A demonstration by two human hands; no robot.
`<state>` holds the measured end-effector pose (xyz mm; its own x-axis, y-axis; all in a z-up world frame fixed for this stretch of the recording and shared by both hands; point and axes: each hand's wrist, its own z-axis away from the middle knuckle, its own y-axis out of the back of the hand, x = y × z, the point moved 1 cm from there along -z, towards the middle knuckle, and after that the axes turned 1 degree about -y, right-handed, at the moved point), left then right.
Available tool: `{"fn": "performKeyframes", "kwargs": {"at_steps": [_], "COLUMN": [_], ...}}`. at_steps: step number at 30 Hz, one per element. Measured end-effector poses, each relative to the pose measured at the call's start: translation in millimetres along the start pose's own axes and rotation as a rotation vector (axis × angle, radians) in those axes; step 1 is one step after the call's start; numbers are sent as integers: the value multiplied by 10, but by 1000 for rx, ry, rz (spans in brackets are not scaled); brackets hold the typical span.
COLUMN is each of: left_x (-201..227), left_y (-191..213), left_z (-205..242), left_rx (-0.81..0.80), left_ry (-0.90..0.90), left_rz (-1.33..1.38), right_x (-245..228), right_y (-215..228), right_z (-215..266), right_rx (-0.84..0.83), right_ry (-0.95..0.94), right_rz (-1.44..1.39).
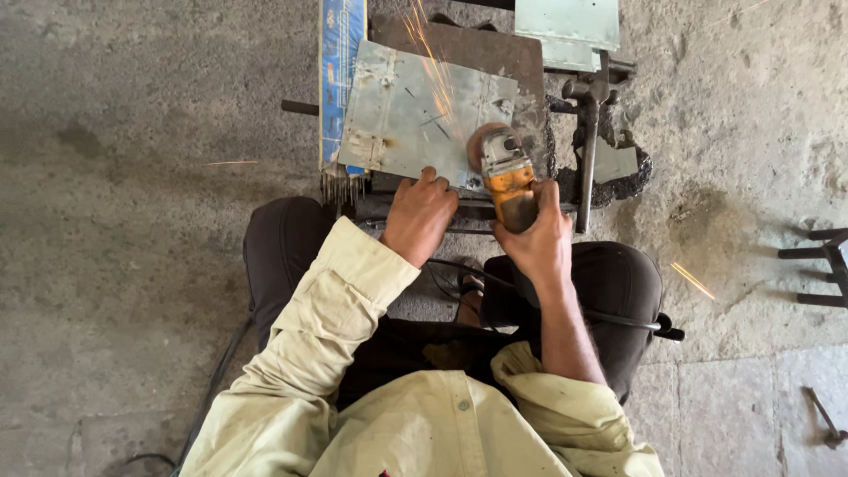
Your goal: The person welds a metal plate using a handheld welding tool, creating bright sparks. After welding, the person uses a hammer to tap the plate and then smooths the surface with an angle grinder, generating a shower of sparks.
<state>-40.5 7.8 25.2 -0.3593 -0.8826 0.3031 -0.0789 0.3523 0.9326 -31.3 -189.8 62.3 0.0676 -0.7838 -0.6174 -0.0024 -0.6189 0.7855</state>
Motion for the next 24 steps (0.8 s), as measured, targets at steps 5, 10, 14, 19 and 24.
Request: {"fn": "performKeyframes", "kwargs": {"at_steps": [5, 10, 14, 19, 24], "left_x": [4, -2, 16, 21, 18], "left_y": [3, 24, -1, 12, 22], "left_z": [18, 7, 20, -4, 3], "left_rx": [32, -19, 25, 17, 14], "left_ry": [-7, -17, 5, 9, 13], "left_rz": [-1, -8, 9, 5, 26], "right_x": [-37, -77, -84, -99, -99], "right_y": [16, 115, 135, 180, 155], "right_z": [21, 156, 212, 243, 243], "right_rx": [9, -24, -12, 3, -6], "right_ry": [-14, -25, 3, 15, 23], "right_rz": [34, 49, 32, 24, 41]}}
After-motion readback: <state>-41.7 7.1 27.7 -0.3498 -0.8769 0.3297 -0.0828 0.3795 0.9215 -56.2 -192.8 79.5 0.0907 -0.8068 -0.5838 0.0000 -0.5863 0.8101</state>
